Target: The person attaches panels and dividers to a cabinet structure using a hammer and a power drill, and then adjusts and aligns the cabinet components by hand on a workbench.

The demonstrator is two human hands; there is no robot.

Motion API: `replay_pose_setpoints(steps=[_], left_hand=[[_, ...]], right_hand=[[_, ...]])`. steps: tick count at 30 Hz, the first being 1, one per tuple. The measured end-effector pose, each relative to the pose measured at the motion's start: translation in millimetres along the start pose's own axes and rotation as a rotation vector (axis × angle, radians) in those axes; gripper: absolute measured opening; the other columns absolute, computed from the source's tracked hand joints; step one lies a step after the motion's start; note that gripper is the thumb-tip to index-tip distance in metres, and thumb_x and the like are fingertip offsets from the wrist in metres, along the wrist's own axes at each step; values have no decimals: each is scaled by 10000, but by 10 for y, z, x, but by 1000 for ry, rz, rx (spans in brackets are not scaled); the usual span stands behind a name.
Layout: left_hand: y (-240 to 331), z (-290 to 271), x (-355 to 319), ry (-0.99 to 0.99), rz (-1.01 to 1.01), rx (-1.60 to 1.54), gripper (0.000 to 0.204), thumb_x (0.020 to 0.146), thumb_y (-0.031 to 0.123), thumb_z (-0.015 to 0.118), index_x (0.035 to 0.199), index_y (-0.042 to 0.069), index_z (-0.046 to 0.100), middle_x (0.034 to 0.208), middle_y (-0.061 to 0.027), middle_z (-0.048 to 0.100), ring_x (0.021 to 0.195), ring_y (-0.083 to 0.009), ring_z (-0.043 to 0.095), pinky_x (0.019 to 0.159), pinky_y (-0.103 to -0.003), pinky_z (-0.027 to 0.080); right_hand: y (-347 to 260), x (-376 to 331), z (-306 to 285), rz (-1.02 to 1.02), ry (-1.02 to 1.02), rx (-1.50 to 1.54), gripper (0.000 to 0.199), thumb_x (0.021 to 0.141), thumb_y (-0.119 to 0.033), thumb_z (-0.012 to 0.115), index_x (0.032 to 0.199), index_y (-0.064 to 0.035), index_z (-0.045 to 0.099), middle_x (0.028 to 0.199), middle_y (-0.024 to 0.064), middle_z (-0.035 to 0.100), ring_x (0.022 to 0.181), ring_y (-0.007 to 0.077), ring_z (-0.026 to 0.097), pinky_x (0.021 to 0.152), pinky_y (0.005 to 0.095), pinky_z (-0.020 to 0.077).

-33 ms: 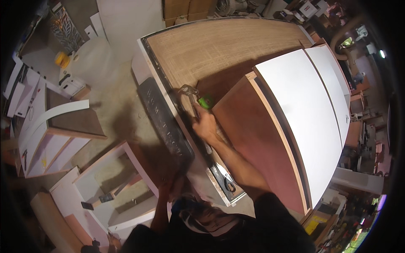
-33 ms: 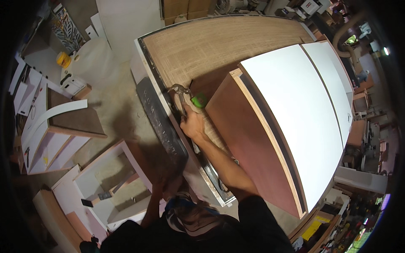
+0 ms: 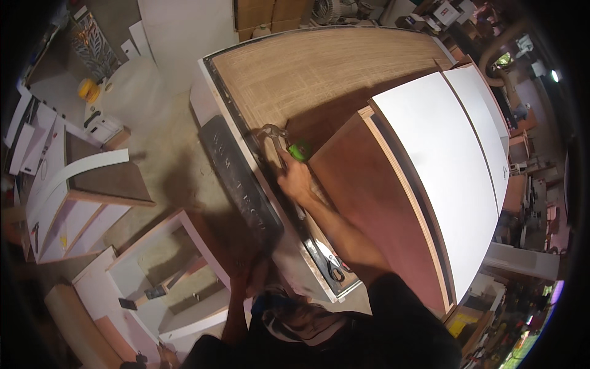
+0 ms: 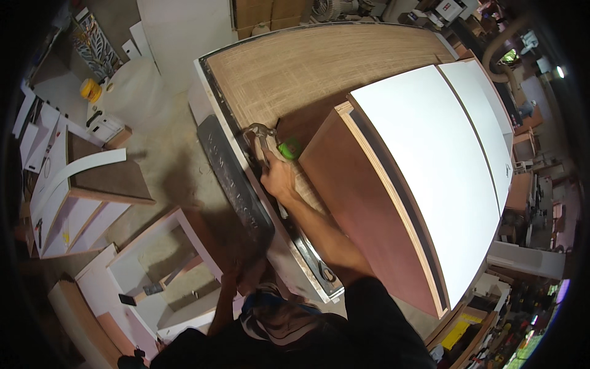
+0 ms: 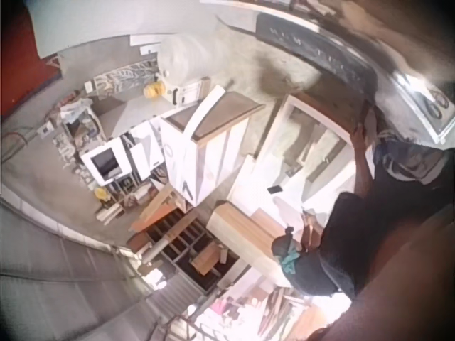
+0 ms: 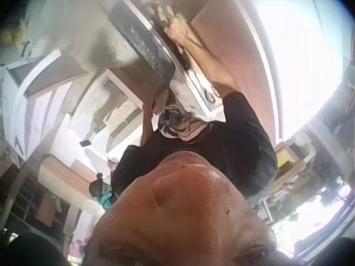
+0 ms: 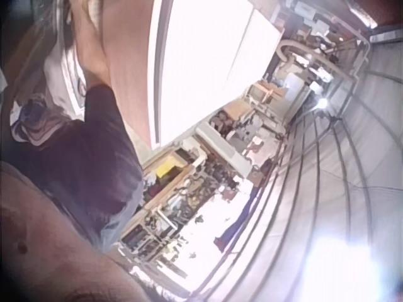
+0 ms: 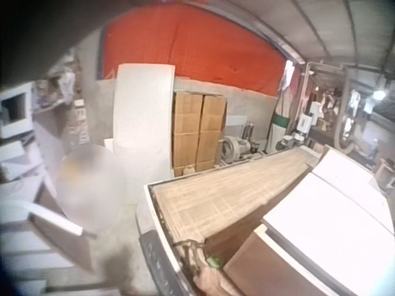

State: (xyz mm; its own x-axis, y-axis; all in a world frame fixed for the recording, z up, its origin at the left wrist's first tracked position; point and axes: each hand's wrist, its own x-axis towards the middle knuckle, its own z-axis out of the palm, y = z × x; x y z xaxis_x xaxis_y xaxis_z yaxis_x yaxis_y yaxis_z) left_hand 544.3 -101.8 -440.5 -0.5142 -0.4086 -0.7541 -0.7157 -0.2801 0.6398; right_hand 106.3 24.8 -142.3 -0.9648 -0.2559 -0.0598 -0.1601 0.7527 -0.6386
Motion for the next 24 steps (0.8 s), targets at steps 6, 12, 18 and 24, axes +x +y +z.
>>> replay_pose_setpoints(steps=[6,12,18,24], left_hand=[[-73,-346,-630,113,-170,-250,287,948,288,718,894,8,744,750,-47,691,633,-119,593,579,-316,475],[1462,190,-686,366,406,20,362,1023,334,656,953,-16,718,710,-45,635,592,-130,518,554,-308,440],[4619,1521,-453,-252,1169,-240,422,1106,286,481,1280,-84,584,1205,-187,632,1096,-269,601,959,-388,484],[6462,2870,-869,-653,1164,-206,650,1141,446,317,1446,-96,505,1417,-244,603,1350,-334,561,1173,-437,404]], right_hand=[[221,1382,977,82,174,-61,261,935,-218,627,1159,-118,715,1157,317,620,1019,512,677,863,573,567],[172,322,865,-123,234,6,295,877,-111,677,1158,-24,693,1065,252,667,988,442,670,877,525,541],[-146,-2541,-1230,-204,370,456,312,910,-56,704,1218,-10,713,1048,155,743,909,306,711,845,403,551],[711,-4286,-3264,231,1437,215,280,1036,-154,622,1196,64,694,1001,124,746,942,157,707,790,298,571]])
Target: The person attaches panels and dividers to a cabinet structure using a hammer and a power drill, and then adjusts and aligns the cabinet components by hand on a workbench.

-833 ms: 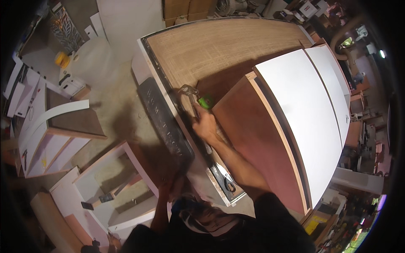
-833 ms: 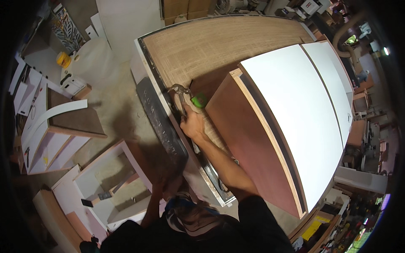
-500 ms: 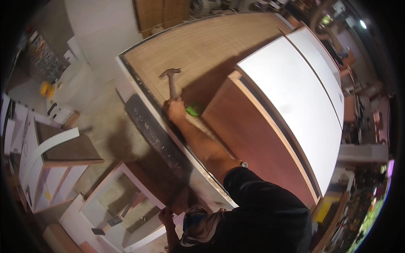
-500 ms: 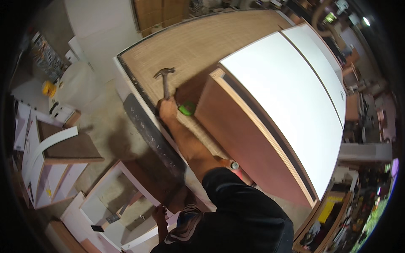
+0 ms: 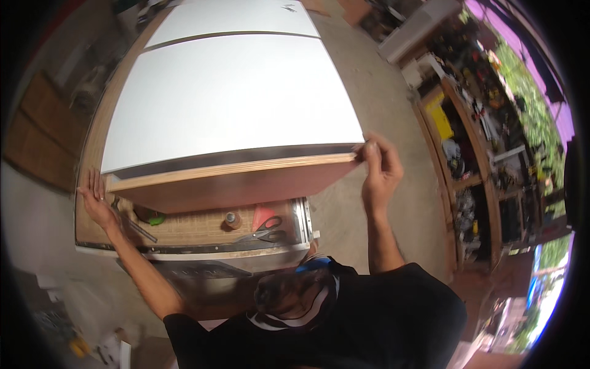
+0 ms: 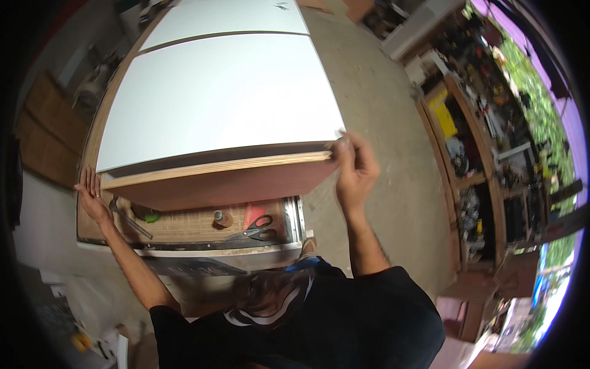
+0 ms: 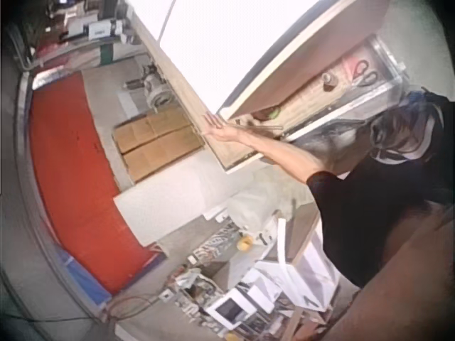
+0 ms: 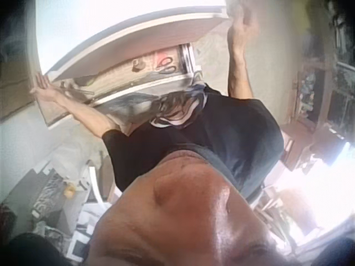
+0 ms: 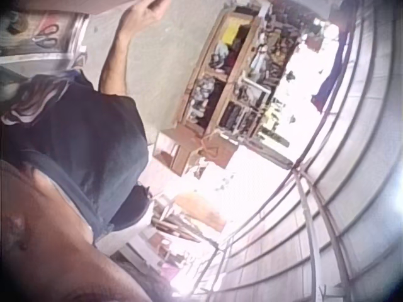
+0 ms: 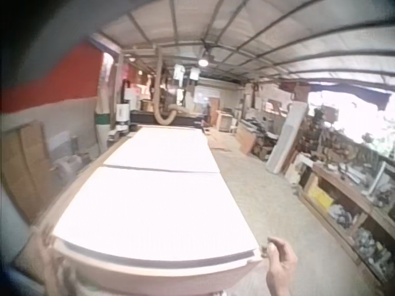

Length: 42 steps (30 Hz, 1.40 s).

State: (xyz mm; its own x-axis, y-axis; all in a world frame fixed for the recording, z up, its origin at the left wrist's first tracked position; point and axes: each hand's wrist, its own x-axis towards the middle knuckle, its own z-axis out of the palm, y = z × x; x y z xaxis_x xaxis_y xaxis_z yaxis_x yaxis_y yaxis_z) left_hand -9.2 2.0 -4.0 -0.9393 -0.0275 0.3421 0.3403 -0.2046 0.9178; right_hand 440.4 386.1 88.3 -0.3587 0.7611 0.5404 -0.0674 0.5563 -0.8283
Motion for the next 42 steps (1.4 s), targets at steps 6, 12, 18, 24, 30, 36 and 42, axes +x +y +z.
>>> replay_pose_setpoints(steps=[6,12,18,24,30,36,42], left_hand=[[8,418,59,44,-6,109,696,1135,470,324,1322,-135,612,1339,-234,645,1246,-309,615,1073,-428,491],[-23,529,-55,108,-70,87,653,1139,445,340,1317,-106,639,1274,-219,676,1149,-291,659,984,-412,555],[67,488,-279,73,-90,56,627,1134,454,360,1350,-68,634,1253,-199,679,1074,-252,671,888,-368,574],[24,501,-283,92,-35,-102,627,1140,424,351,1356,-107,605,1343,-229,622,1184,-276,614,1003,-401,520],[-41,471,-293,187,7,-158,630,1144,387,335,1340,-161,577,1336,-278,620,1210,-317,617,1041,-445,521],[-139,366,-269,227,35,-148,597,1138,367,390,1316,-164,595,1248,-259,667,1078,-290,656,938,-391,538],[-331,184,-197,273,-89,-4,435,1082,362,499,1264,-1,658,1158,-107,680,998,-218,622,875,-367,492]], right_hand=[[853,0,-341,311,71,-17,662,1119,-490,330,1431,38,579,1394,231,635,1291,307,598,1125,391,414],[1091,-4,-286,334,56,60,808,1106,-612,191,1465,14,554,1349,238,666,1296,296,601,1097,371,423],[1138,-106,-294,286,96,52,822,1096,-641,181,1457,-19,580,1278,213,710,1202,269,652,1035,351,467],[1160,-170,-309,233,119,138,801,1108,-609,183,1445,-9,591,1289,198,706,1211,241,641,1059,364,468],[1082,-223,-350,225,114,141,757,1122,-563,218,1440,20,581,1362,213,661,1308,274,592,1131,383,421],[1134,-287,-422,229,72,188,698,1131,-515,286,1449,45,556,1420,224,619,1373,284,542,1170,385,381],[1291,-346,-565,296,0,-194,480,1132,-280,440,1430,79,551,1359,212,640,1218,288,626,1105,414,457]])
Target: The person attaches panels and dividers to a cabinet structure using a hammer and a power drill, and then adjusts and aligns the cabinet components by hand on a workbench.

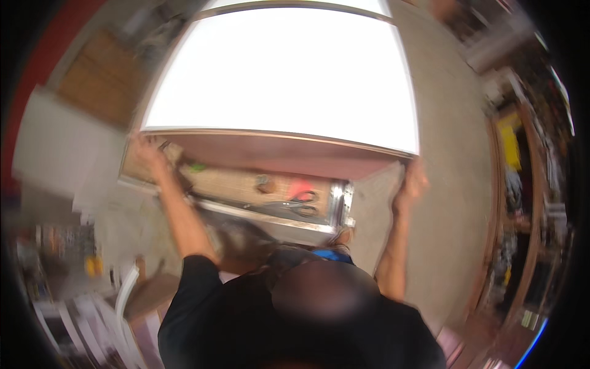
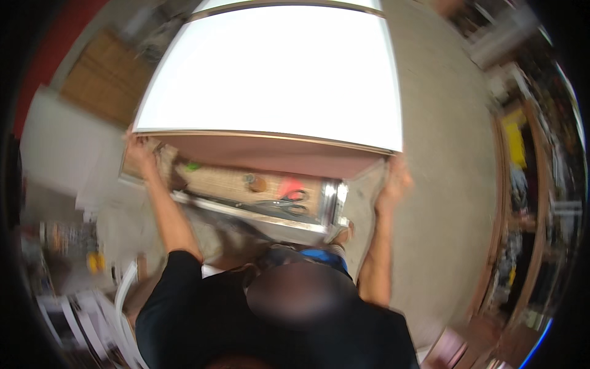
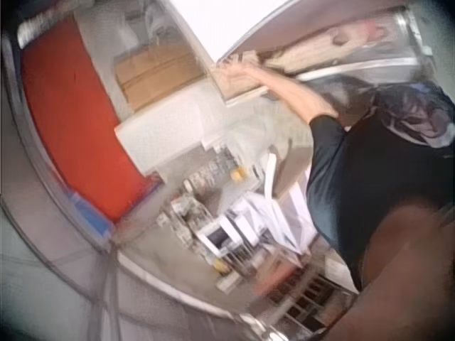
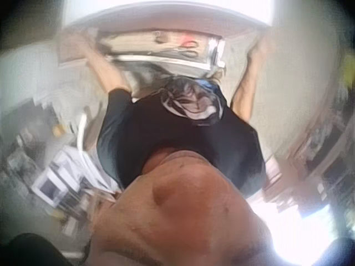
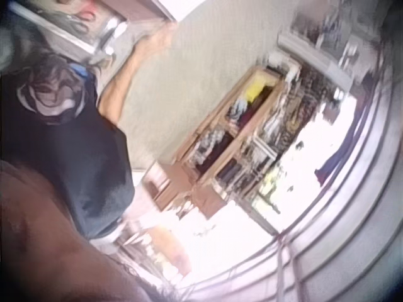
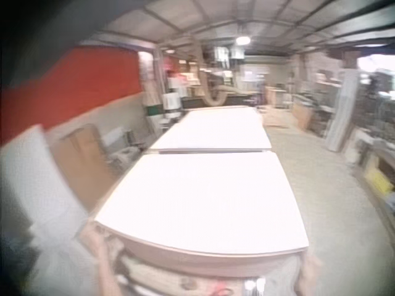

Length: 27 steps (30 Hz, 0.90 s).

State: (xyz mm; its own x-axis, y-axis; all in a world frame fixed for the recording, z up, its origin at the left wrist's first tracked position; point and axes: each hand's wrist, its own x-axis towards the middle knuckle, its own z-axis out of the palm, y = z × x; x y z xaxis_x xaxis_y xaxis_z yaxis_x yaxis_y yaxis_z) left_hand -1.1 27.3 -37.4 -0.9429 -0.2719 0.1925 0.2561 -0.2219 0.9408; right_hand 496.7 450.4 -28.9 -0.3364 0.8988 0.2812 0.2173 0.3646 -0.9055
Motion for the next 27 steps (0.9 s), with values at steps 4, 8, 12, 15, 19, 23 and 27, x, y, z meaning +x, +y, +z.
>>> replay_pose_setpoints(steps=[4,8,12,15,19,23,27], left_hand=[[94,21,-140,22,-9,-118,620,1103,461,465,1368,-83,604,1447,-282,559,1273,-362,582,1107,-456,428],[301,99,-305,7,59,-197,650,1119,438,427,1305,-162,593,1315,-303,629,1191,-345,628,1025,-411,478],[433,136,-390,-27,56,-222,681,1117,454,423,1316,-177,581,1377,-338,573,1326,-415,529,1156,-488,359],[430,143,-415,-47,56,-233,680,1113,454,437,1319,-178,581,1392,-345,565,1375,-429,502,1205,-508,322],[371,140,-407,8,86,-249,639,1106,417,492,1289,-188,586,1254,-293,658,1145,-328,654,997,-400,494],[288,89,-342,-18,98,-275,586,1100,389,522,1255,-168,616,1132,-228,694,933,-225,649,840,-321,505],[239,-39,-242,6,36,-207,352,1061,251,631,1083,-97,681,919,-99,685,697,-109,520,638,-259,442]], right_hand=[[-78,31,35,-98,-65,424,512,1114,-306,504,1308,156,605,1289,227,659,1187,266,629,1094,410,465],[-276,30,40,-16,-50,418,568,1109,-349,516,1315,175,584,1344,239,619,1265,262,573,1153,415,398],[-331,5,-21,1,-73,373,580,1104,-361,529,1316,177,580,1352,237,615,1273,261,568,1159,409,394],[-257,16,-44,18,-82,383,565,1100,-346,542,1316,174,582,1344,234,621,1262,255,572,1158,402,394],[-188,44,-52,-11,-114,440,539,1098,-330,551,1317,162,589,1317,218,638,1243,240,581,1143,394,406],[-207,46,-21,-39,-106,468,495,1098,-306,556,1307,141,606,1272,186,657,1202,219,595,1119,381,423],[-264,10,11,-22,-88,482,420,1075,-213,597,1314,132,603,1264,168,664,1167,202,610,1095,363,441]])
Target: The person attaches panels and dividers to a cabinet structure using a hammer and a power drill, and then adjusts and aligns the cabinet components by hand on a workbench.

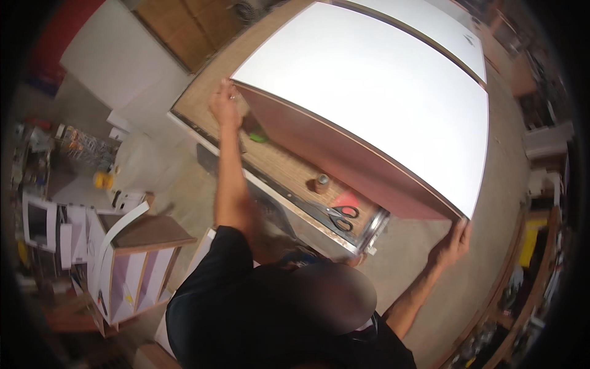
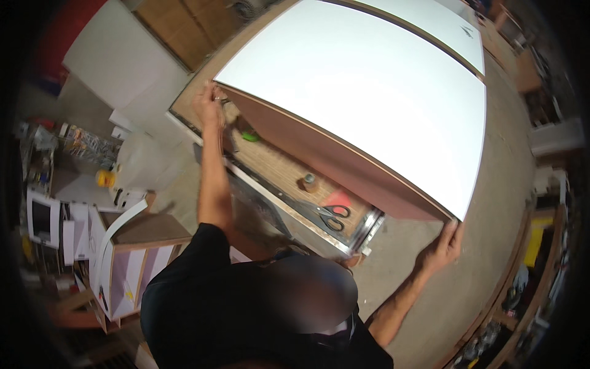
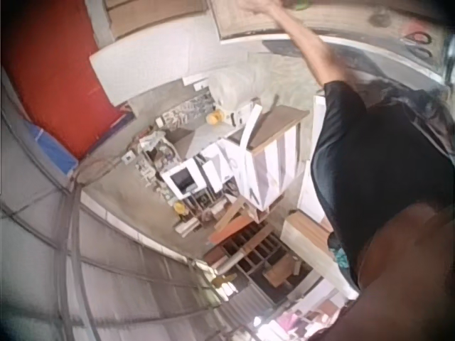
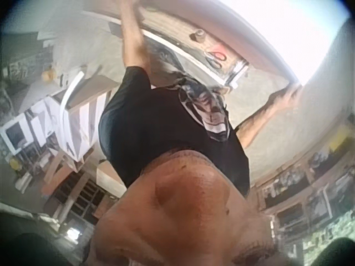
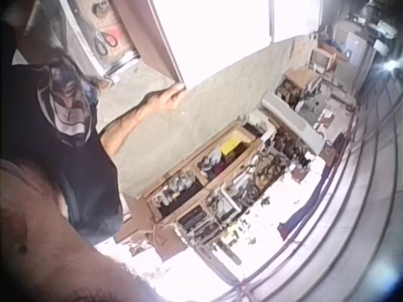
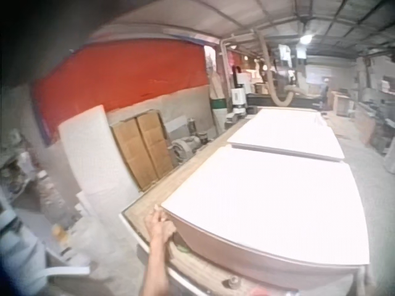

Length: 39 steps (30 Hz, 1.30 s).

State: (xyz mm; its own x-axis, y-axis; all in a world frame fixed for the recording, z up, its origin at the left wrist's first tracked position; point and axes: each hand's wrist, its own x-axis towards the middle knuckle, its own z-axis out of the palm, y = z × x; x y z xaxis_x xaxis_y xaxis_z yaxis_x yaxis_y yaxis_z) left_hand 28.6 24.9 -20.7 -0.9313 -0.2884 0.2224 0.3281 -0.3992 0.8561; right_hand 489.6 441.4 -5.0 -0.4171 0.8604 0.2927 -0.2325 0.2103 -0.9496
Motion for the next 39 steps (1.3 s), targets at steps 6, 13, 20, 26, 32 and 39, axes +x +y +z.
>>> replay_pose_setpoints(steps=[6,13,20,26,32,39], left_hand=[[61,-156,138,-164,114,461,310,1049,251,645,1184,-21,708,1048,-64,712,935,-144,663,829,-277,543],[71,-109,132,-236,-36,300,392,1086,281,575,1366,16,643,1301,-65,678,1166,-153,605,978,-331,469],[192,106,28,-219,-22,356,374,1107,231,508,1357,-17,634,1331,-129,661,1208,-227,624,1034,-363,486],[220,233,-66,-179,68,487,397,1100,212,500,1364,-59,618,1335,-173,647,1215,-266,615,1069,-398,479],[572,305,177,-180,-163,611,576,1045,397,615,1433,-25,563,1344,-161,649,1275,-293,604,1057,-423,465],[797,1246,852,-485,-267,1517,625,936,569,720,1093,-35,747,961,-108,710,761,-154,616,684,-323,504]], right_hand=[[-57,-37,70,1,67,-162,483,984,-73,712,1404,110,556,1290,159,673,1158,193,632,1016,315,488],[-97,-30,201,-37,100,-189,563,919,-15,773,1421,97,544,1291,194,674,1203,244,648,1036,365,523],[-37,10,155,-102,115,-170,573,906,-30,790,1421,82,564,1275,208,702,1191,245,670,1038,371,528],[-38,64,61,-183,133,-372,579,838,-83,848,1373,9,645,1152,187,760,1058,247,739,918,349,578],[-210,127,-114,-211,54,-378,543,906,-136,779,1387,52,612,1268,255,700,1204,334,680,1013,411,537],[5,968,-359,-21,-338,68,708,1069,-435,503,1500,120,420,1559,325,427,1498,395,385,1232,403,286]])
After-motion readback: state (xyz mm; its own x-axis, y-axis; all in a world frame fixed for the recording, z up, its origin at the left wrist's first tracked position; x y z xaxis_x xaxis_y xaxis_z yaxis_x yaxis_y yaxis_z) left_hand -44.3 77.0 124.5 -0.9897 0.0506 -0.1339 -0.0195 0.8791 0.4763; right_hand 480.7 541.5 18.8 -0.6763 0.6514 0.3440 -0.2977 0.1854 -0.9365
